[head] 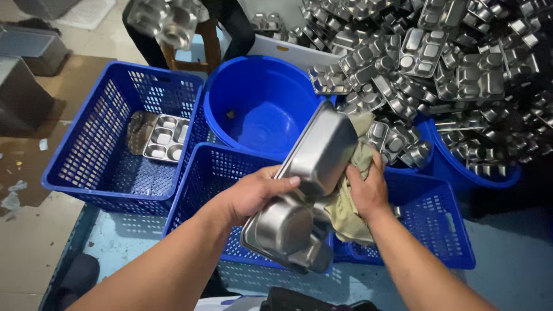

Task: The person wipes stainless steel compartmentalized trays with a cloth, picking them from a large pile and placing them into a blue basket. The person handles the trays one at a time, wiping the surfaces and compartments before stacking them.

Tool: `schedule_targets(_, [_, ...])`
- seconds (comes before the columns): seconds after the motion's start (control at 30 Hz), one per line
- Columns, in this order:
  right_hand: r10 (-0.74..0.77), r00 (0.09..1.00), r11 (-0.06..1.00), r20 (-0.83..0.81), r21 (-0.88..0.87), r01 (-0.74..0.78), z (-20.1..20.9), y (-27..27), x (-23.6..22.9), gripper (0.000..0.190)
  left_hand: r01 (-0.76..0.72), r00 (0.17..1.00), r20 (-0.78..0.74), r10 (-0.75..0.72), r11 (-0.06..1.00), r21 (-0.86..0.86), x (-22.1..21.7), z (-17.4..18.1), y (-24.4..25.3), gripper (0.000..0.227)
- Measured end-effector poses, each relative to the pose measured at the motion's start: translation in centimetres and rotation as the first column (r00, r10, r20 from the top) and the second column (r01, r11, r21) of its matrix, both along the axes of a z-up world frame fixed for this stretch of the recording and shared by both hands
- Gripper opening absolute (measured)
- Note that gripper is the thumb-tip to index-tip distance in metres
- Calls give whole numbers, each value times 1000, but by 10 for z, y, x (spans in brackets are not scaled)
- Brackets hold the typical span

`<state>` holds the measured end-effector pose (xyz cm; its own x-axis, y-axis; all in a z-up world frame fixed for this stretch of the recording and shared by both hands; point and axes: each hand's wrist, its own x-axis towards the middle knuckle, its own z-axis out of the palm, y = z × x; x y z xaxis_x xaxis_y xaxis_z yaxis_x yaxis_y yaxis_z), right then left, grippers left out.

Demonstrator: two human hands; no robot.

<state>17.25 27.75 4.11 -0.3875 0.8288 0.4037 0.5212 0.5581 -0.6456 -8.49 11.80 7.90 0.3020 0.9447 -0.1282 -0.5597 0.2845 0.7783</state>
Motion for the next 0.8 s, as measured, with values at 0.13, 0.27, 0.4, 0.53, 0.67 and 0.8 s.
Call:
schedule_targets(0.13, [-121, 993, 992, 15, 46, 120, 5, -25, 2, 71, -119, 987, 101, 122, 992, -38, -2, -1, -2, 45])
schedule_targets(0.27, [-421, 896, 845, 142, -299, 444, -37, 15, 14, 49, -189, 954, 200, 222, 967, -172, -17, -4, -6, 48])
schedule_targets(0.4, [-488, 869, 657, -84, -691, 302, -32, 48, 27, 50, -127, 957, 233, 172, 972, -195, -26, -2, -4, 54])
schedule_targets(0.53, [-566, 769, 519, -297, -853, 53, 15, 90, 10, 48, -86, 996, 14, 93, 956, -280, -26, -4, 2, 54])
schedule_targets(0.67, [-410, 895, 615, -174, -777, 131, 38, 85, -14, 37, -212, 977, -11, 213, 966, -150, -34, -11, 3, 56])
schedule_targets(0.8, [-335, 905, 465, -262, -881, -83, 12, 0, -54, 32, -409, 874, 131, 468, 854, -321, -54, -1, 11, 56])
